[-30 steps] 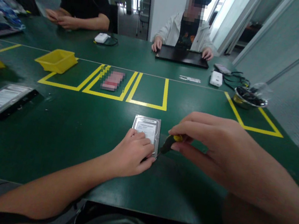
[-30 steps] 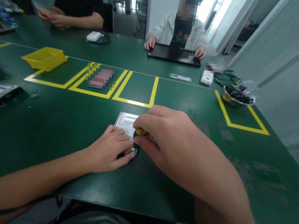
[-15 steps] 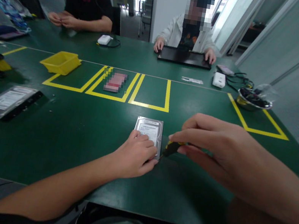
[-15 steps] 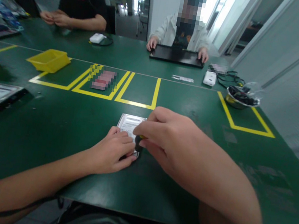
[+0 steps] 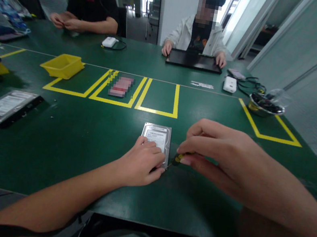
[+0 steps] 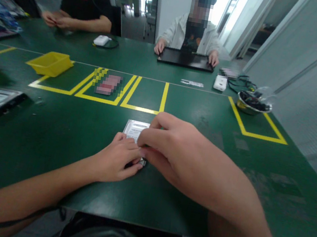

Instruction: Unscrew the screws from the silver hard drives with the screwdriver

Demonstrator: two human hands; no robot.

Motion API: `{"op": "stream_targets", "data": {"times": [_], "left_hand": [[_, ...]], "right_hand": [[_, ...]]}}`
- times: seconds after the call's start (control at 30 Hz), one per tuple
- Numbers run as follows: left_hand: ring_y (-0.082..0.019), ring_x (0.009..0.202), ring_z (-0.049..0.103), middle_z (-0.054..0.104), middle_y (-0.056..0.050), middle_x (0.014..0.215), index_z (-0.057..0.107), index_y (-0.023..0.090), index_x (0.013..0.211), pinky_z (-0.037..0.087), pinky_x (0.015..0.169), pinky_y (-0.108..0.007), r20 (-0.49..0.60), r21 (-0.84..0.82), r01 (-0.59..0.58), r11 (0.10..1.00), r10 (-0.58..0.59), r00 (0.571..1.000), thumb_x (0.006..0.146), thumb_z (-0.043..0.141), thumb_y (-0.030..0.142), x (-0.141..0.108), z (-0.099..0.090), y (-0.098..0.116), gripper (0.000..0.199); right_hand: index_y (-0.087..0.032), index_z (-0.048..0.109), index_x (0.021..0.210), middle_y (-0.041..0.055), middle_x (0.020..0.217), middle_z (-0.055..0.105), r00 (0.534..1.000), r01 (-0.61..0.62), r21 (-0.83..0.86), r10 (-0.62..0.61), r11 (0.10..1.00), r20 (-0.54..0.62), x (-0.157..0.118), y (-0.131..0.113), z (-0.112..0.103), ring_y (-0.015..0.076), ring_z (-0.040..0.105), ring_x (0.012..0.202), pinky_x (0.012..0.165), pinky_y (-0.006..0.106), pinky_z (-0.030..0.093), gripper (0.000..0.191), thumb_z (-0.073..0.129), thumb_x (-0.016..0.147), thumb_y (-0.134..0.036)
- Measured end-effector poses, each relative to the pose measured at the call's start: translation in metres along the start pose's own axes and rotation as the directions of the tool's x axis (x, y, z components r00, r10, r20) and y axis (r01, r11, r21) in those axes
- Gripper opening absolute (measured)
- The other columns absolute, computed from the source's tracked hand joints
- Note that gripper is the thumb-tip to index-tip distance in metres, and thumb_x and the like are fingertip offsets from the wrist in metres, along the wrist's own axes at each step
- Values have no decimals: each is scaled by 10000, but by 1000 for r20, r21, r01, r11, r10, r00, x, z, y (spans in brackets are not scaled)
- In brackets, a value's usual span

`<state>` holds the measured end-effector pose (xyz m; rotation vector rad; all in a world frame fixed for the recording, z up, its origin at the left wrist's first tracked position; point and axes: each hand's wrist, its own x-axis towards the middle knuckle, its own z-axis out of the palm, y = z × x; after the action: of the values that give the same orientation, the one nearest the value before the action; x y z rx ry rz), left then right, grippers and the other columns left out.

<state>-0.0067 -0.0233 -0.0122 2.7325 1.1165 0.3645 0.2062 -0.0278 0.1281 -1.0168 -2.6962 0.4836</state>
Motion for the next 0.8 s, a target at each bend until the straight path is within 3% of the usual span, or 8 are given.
{"op": "stream_targets", "data": {"times": [0.2,0.4,0.8], "left_hand": [[-230,868,530,621,-26,785,539,189,767,242,774,-409,7,-4,-11,1000,11,1000,893,536,349,0,-1,-1,203],[-229,872,526,620,-22,791,537,192,767,246,785,-409,13,-13,-15,1000,15,1000,886,548,340,-1,1,-1,191],[-228,875,536,618,-19,795,543,189,760,247,783,-406,16,-6,-7,1000,8,1000,895,525,337,0,-1,1,201]], "right_hand": [[-178,644,997,38,984,608,998,20,-30,-22,999,-59,1,-1,2,138,561,859,738,255,411,122,536,942,-177],[-208,671,1015,44,1022,592,999,6,-47,-7,999,-31,-2,2,0,129,560,812,708,251,414,195,481,969,-217],[-216,684,1041,49,1082,639,999,51,42,-50,998,-21,-2,1,-3,154,594,938,811,261,428,264,459,944,-116]]}}
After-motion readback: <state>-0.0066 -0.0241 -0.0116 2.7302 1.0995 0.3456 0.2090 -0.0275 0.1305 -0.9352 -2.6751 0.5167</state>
